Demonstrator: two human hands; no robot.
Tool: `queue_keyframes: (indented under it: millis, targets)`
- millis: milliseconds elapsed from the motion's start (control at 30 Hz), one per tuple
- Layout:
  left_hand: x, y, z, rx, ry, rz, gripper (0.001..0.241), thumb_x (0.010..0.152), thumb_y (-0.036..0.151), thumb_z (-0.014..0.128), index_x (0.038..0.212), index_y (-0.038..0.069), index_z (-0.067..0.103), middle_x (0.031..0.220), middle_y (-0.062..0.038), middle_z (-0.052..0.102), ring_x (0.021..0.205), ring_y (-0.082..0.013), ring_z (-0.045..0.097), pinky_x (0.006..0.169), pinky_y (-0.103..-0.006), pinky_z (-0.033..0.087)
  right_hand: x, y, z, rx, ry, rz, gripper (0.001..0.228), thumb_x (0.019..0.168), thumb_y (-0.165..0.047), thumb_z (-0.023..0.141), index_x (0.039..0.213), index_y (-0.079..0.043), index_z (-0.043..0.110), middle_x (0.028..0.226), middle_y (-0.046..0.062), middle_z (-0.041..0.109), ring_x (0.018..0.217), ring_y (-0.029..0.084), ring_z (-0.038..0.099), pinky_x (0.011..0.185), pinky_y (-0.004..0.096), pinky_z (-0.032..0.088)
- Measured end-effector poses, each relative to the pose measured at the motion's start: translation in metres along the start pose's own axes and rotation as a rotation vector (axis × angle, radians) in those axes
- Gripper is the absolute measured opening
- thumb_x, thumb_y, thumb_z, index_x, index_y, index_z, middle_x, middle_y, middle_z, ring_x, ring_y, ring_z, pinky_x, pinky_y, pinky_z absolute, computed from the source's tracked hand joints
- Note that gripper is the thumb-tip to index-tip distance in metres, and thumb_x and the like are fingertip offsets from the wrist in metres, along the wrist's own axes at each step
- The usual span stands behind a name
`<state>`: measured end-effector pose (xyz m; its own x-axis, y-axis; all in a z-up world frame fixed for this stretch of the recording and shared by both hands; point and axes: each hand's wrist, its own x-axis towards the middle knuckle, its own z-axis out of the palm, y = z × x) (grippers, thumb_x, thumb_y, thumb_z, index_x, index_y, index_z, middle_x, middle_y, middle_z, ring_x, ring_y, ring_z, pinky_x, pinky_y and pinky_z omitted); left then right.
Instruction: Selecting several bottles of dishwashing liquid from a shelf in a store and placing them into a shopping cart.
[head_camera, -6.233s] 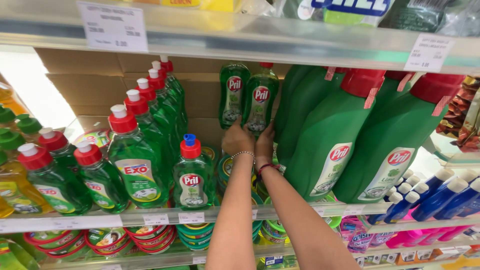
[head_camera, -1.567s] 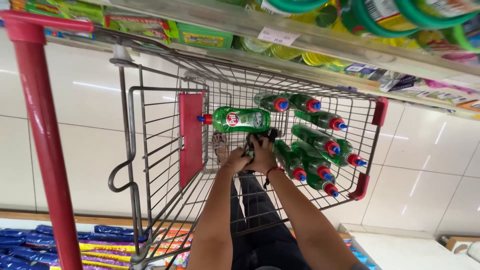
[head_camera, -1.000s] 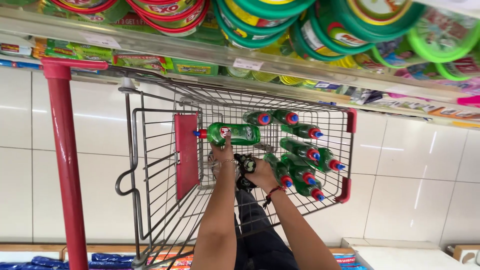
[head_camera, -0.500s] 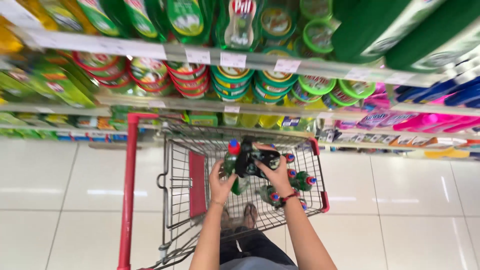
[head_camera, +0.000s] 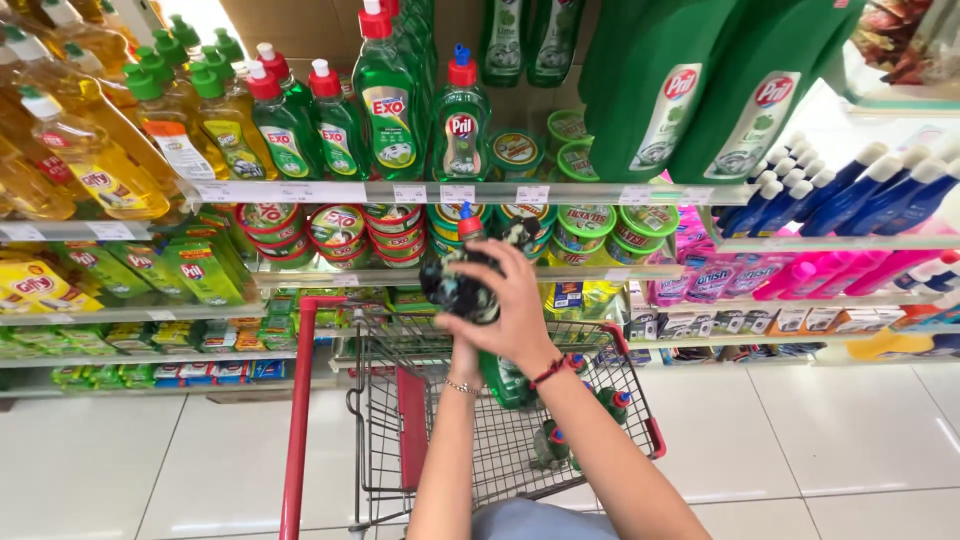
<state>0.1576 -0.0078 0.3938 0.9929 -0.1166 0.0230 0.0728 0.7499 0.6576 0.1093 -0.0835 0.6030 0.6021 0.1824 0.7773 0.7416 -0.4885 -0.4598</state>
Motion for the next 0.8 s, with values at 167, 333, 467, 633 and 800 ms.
queue_keyframes:
  millis: [167,333,467,633,800]
  targets:
    - [0.004,-0.004,-0.025,-0.009,-0.007,-0.011,0.079,0.095,0.065,0.044,0.157,0.016,0.038,0.156,-0.002,0.05,0.144,-0.0229,0.049,0.118,-0.0402,0.043,-0.031,0.008,0.003,-0.137,-0.111,-0.113,0.051,0.058,-0.017,0.089,0.106,-0.018,0.073,0.13,0.007,0.065,0.126,0.035,0.057,0.107,0.049,0.044]
    - [-0.022,0.043,0.031,-0.239,-0.243,-0.256,0.095,0.091,0.086,0.03,0.141,0.009,0.055,0.124,-0.013,0.068,0.106,-0.0271,0.069,0.092,-0.0427,0.057,0.02,0.056,-0.007,-0.134,-0.017,-0.036,0.056,0.064,-0.011,0.085,0.117,-0.015,0.072,0.134,0.008,0.064,0.127,0.033,0.059,0.11,0.043,0.048]
    - [-0.034,0.067,0.062,-0.209,-0.309,-0.284,0.096,0.086,0.087,0.03,0.128,0.006,0.062,0.109,-0.013,0.074,0.089,-0.0266,0.075,0.079,-0.0429,0.063,0.045,0.055,-0.02,-0.08,-0.063,0.055,0.055,0.071,-0.011,0.084,0.124,-0.017,0.072,0.129,0.006,0.064,0.125,0.03,0.063,0.109,0.038,0.052]
    - [0.034,-0.015,-0.05,-0.387,-0.008,-0.135,0.069,0.103,0.069,0.04,0.132,0.009,0.058,0.116,-0.009,0.071,0.103,-0.0237,0.072,0.092,-0.0398,0.059,-0.003,0.007,-0.001,-0.082,-0.284,-0.044,0.063,0.056,-0.017,0.089,0.117,-0.024,0.075,0.117,0.006,0.062,0.115,0.031,0.058,0.102,0.043,0.045]
    - [0.036,-0.011,-0.053,-0.098,0.147,0.046,0.057,0.098,0.052,0.045,0.141,0.017,0.056,0.13,0.004,0.071,0.117,-0.0117,0.07,0.101,-0.0308,0.056,0.002,0.018,0.013,-0.144,-0.231,-0.107,0.058,0.055,-0.023,0.093,0.11,-0.025,0.076,0.12,0.007,0.062,0.118,0.032,0.056,0.106,0.05,0.039]
